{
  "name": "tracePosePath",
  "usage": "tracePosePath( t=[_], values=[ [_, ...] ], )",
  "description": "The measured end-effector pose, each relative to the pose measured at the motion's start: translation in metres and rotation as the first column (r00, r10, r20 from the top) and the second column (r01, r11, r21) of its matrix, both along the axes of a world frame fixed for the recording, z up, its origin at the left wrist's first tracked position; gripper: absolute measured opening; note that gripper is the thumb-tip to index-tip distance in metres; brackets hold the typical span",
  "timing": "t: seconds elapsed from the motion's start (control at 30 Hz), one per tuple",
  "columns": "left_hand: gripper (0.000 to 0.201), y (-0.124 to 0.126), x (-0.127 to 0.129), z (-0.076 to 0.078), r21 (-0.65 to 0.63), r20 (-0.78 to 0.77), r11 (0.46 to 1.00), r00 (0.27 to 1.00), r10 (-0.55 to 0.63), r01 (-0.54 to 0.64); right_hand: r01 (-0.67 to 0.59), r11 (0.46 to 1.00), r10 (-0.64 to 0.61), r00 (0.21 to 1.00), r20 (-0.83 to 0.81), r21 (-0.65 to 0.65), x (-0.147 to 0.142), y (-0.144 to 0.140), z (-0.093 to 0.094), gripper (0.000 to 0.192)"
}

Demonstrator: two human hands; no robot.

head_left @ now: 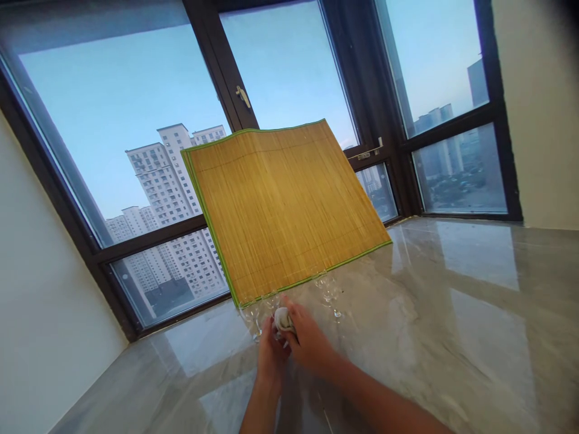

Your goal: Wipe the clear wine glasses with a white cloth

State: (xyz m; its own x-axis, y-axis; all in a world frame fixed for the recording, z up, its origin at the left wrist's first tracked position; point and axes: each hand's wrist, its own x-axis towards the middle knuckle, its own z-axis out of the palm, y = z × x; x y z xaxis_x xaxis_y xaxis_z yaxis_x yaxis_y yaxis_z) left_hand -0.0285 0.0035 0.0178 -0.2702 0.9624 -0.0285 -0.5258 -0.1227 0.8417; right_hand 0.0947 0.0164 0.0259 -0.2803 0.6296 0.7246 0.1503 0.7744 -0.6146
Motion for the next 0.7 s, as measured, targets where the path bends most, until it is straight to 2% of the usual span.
tracePosePath(
  t=[0.1, 0.2, 0.37, 0.47, 0.57, 0.7],
  values=[
    [0.037, -0.003, -0.004, 0.005, 0.031, 0.099, 0.998, 0.994, -0.056, 0.054, 0.056, 0.998, -0.06, 0.992, -0.113, -0.039, -0.003, 0.004, -0.005, 0.067],
    [0.037, -0.005, -0.01, 0.007, 0.044, 0.167, 0.996, 0.982, -0.083, 0.077, 0.093, 0.986, -0.118, 0.976, -0.181, -0.14, -0.006, 0.008, -0.009, 0.064],
    [0.038, -0.004, -0.015, 0.005, 0.022, 0.185, 0.996, 0.978, -0.092, 0.089, -0.027, 0.963, -0.019, 0.986, -0.166, -0.268, -0.011, 0.011, -0.018, 0.082],
    [0.042, -0.002, -0.014, 0.004, -0.006, 0.101, 0.998, 0.993, -0.056, 0.057, -0.107, 0.946, 0.043, 0.977, -0.208, -0.307, -0.013, 0.012, -0.021, 0.09],
    [0.053, 0.0, -0.014, 0.003, -0.055, -0.088, 0.997, 0.994, 0.057, -0.062, -0.173, 0.916, 0.088, 0.967, -0.241, -0.362, -0.014, 0.013, -0.024, 0.092],
    [0.061, 0.003, -0.019, -0.003, -0.093, -0.357, 0.958, 0.907, 0.223, -0.272, -0.201, 0.878, 0.096, 0.963, -0.251, -0.435, -0.016, 0.015, -0.027, 0.096]
  ],
)
